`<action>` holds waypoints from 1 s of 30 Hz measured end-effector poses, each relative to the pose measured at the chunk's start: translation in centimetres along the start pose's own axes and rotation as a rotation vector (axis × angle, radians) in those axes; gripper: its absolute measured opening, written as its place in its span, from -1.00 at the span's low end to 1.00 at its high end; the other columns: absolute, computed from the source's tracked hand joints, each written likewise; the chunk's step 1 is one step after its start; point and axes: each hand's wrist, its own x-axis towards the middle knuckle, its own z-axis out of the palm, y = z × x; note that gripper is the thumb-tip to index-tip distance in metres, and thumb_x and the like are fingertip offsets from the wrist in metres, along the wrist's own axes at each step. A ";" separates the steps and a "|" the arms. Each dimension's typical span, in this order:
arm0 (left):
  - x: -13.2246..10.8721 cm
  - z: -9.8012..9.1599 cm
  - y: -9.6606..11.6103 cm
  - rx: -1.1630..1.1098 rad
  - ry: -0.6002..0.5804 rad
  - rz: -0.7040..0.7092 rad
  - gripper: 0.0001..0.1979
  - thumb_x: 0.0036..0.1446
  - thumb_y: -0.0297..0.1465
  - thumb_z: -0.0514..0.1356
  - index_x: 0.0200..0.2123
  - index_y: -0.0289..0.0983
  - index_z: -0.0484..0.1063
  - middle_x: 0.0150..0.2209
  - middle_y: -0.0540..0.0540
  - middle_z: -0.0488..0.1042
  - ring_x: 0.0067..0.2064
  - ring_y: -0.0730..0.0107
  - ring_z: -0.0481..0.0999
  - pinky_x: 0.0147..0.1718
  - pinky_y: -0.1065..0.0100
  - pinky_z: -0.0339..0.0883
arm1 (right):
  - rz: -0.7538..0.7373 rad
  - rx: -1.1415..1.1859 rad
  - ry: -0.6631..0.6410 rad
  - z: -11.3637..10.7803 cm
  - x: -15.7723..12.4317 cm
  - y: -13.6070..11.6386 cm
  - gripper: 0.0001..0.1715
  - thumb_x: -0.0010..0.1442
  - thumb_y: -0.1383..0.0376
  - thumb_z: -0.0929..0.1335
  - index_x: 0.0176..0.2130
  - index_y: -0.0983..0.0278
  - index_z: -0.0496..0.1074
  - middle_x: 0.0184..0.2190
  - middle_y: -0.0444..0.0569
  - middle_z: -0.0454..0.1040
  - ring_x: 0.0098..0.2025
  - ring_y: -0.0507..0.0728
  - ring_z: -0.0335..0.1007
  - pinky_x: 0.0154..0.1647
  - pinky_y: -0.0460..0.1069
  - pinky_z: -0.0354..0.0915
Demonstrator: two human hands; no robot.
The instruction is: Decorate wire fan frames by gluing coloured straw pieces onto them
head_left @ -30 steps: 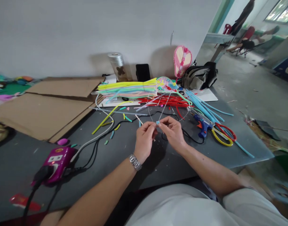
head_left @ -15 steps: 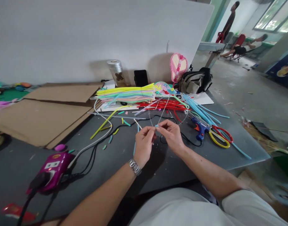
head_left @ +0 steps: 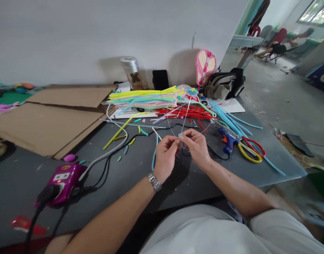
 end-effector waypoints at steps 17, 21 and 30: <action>1.0 -1.2 1.1 -0.182 -0.115 -0.389 -0.67 -0.20 -0.32 0.53 -0.41 -0.31 0.50 -0.50 -0.02 0.54 -0.43 0.46 0.54 -0.42 0.46 0.43 | 0.297 0.238 -0.035 -0.1 0.4 0.4 -0.63 -0.19 0.15 0.59 -0.47 0.25 0.43 -0.67 -0.26 0.32 -0.63 -0.06 0.19 -0.60 -0.13 0.22; 1.6 -1.7 1.6 -0.248 -0.167 -0.517 -0.67 -0.23 -0.41 0.53 -0.40 -0.35 0.52 -0.47 -0.02 0.51 -0.47 0.54 0.48 -0.50 0.52 0.35 | 0.320 0.230 -0.049 -0.3 0.5 0.3 -0.63 -0.21 0.14 0.58 -0.48 0.25 0.43 -0.68 -0.25 0.32 -0.62 -0.06 0.19 -0.60 -0.13 0.15; 0.7 -0.4 0.8 -0.113 0.022 -0.307 -0.74 -0.18 -0.32 0.42 -0.49 -0.29 0.41 -0.59 0.09 0.38 -0.60 0.63 0.24 -0.63 0.53 -0.01 | 0.217 0.180 -0.030 0.2 0.1 0.9 -0.66 -0.16 0.14 0.58 -0.49 0.25 0.45 -0.68 -0.26 0.32 -0.61 -0.07 0.07 -0.57 -0.10 -0.03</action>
